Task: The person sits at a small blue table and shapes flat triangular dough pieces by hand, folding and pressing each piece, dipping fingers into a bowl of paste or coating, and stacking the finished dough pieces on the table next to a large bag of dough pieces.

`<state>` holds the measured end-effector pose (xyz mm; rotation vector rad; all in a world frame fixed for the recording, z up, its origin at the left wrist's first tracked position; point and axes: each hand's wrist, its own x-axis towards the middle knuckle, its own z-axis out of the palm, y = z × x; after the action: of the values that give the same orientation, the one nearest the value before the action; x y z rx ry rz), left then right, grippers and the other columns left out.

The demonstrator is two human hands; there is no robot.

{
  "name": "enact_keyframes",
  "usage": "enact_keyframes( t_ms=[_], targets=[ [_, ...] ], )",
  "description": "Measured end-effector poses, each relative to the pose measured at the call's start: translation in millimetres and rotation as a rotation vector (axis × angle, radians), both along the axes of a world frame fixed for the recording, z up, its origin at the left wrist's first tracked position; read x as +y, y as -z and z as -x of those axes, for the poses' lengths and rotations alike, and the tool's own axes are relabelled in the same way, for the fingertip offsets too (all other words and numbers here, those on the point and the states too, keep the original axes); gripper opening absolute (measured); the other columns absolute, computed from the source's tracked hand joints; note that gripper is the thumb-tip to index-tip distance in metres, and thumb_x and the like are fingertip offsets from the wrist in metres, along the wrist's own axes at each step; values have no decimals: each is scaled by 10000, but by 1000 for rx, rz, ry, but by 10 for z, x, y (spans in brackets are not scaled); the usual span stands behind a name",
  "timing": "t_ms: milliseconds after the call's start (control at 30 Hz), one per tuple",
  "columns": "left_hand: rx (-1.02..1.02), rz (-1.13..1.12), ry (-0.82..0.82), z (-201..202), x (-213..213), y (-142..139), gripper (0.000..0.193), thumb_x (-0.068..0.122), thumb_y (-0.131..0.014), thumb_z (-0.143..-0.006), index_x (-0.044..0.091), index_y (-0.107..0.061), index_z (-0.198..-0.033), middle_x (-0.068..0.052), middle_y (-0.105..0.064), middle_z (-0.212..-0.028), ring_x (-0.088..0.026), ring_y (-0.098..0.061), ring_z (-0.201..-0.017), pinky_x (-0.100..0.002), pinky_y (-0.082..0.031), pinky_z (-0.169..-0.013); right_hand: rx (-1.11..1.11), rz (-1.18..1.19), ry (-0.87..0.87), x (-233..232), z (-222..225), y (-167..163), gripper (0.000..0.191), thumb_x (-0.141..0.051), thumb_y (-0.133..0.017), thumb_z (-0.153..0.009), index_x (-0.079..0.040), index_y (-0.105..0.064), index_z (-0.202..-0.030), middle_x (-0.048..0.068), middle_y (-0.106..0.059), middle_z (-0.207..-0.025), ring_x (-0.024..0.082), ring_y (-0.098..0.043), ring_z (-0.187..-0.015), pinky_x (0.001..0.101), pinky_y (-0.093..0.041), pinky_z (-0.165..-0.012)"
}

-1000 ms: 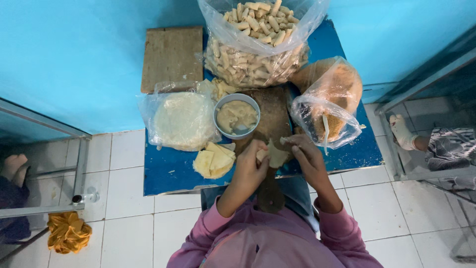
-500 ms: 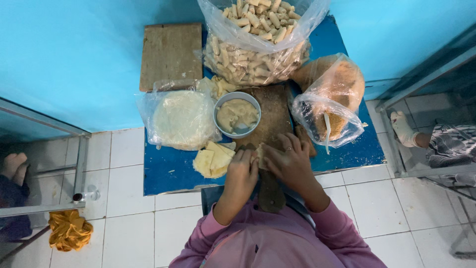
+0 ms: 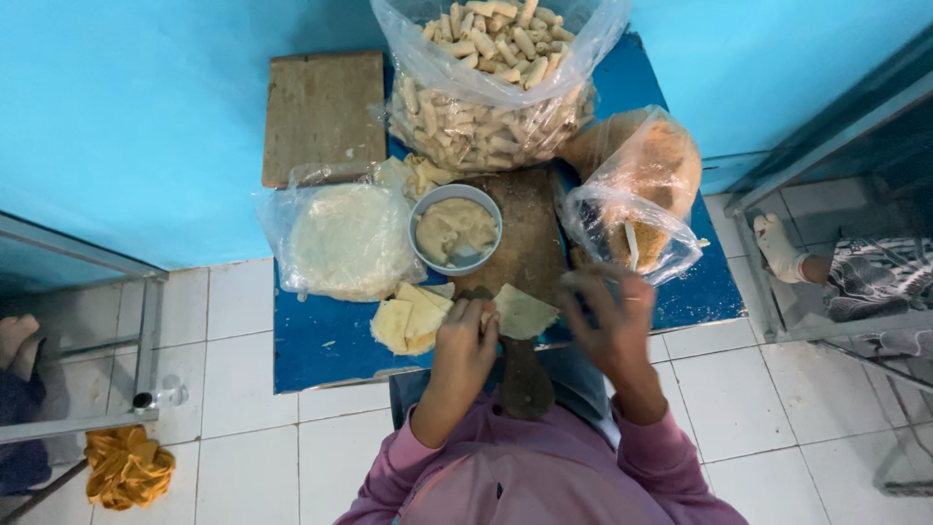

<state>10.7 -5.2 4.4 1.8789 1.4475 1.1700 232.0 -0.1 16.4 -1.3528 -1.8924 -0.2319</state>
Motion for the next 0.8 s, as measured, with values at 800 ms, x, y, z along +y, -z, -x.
enact_keyframes(
  t_ms=[800],
  targets=[
    [-10, -59, 6, 12, -37, 13, 70, 30, -655, -932, -4, -657, -993, -174, -606, -854, -344, -615, -717, -444, -485, -639, 333, -117, 287, 228, -488, 257, 309, 81, -606, -1063, 31, -522, -1357, 173, -760, -1136, 231, -766, -931, 317, -607, -800]
  ],
)
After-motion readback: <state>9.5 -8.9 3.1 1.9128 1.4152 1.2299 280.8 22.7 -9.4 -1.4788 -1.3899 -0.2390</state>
